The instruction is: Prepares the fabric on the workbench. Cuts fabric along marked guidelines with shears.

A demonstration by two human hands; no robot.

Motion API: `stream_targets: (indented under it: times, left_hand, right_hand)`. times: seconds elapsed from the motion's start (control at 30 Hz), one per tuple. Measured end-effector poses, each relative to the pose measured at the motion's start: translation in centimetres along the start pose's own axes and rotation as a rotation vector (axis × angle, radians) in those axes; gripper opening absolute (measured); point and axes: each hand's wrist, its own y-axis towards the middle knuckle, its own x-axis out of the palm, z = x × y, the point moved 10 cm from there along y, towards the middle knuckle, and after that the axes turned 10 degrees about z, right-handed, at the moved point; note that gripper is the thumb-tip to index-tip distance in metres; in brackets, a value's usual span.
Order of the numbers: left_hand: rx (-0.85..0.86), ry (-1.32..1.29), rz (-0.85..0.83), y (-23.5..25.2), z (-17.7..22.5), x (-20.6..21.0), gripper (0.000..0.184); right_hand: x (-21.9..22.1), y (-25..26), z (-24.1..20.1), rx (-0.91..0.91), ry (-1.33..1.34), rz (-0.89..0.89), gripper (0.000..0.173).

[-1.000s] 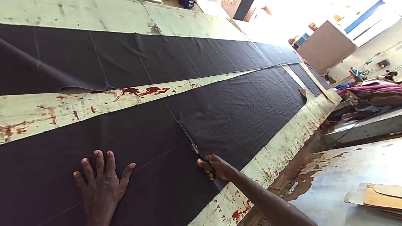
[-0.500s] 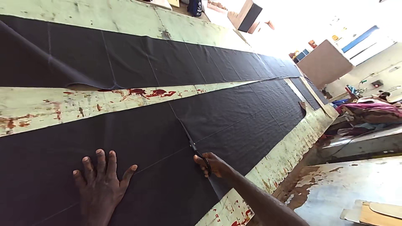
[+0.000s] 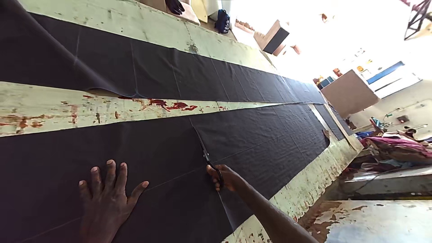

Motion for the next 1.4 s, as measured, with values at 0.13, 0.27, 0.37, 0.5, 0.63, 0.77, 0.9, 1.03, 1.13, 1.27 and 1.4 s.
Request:
stream_targets:
  times: [0.13, 0.27, 0.37, 0.5, 0.63, 0.77, 0.9, 1.03, 1.13, 1.27, 1.4]
  left_hand:
    - [0.002, 0.011, -0.006, -0.1, -0.1, 0.1, 0.11]
    - [0.01, 0.01, -0.01, -0.1, 0.0, 0.0, 0.108]
    - [0.019, 0.006, 0.004, -0.1, 0.0, -0.1, 0.108]
    - [0.018, 0.005, 0.006, -0.1, -0.2, 0.0, 0.108]
    - [0.009, -0.003, 0.0, -0.1, -0.2, 0.0, 0.107]
    - [0.01, 0.011, 0.007, 0.0, -0.2, -0.2, 0.107]
    - [0.023, 0.002, 0.03, 0.1, 0.0, -0.5, 0.108]
    - [0.021, 0.022, 0.042, -0.1, 0.0, -0.4, 0.108]
    - [0.041, 0.037, 0.076, -0.1, 0.2, -0.5, 0.109]
    - [0.073, 0.061, 0.041, -0.1, -0.3, -0.4, 0.11]
    - [0.142, 0.066, -0.026, 0.2, -3.2, -1.2, 0.111]
  right_hand:
    - [0.3, 1.2, -2.3, 0.018, -0.029, -0.065, 0.047]
    - [0.3, 2.0, -2.3, -0.015, 0.0, 0.015, 0.042]
    - [0.6, 2.1, -2.1, -0.019, 0.014, 0.003, 0.037]
    - [0.8, 2.3, -3.1, 0.01, 0.022, -0.059, 0.039]
    - [0.9, 4.1, -5.3, -0.002, 0.017, -0.06, 0.046]
    - [0.8, 5.3, -5.7, -0.089, 0.021, 0.07, 0.043]
    - [1.0, 4.6, -5.6, -0.133, 0.02, 0.143, 0.047]
    - [0.9, 3.6, -4.4, -0.363, -0.118, 0.28, 0.053]
    - [1.2, -1.2, -1.7, -0.488, -0.049, 0.26, 0.053]
    - [0.3, -9.7, 5.4, -0.505, 0.019, 0.139, 0.049]
    - [-2.6, -17.0, 13.9, -0.463, -0.012, 0.066, 0.052]
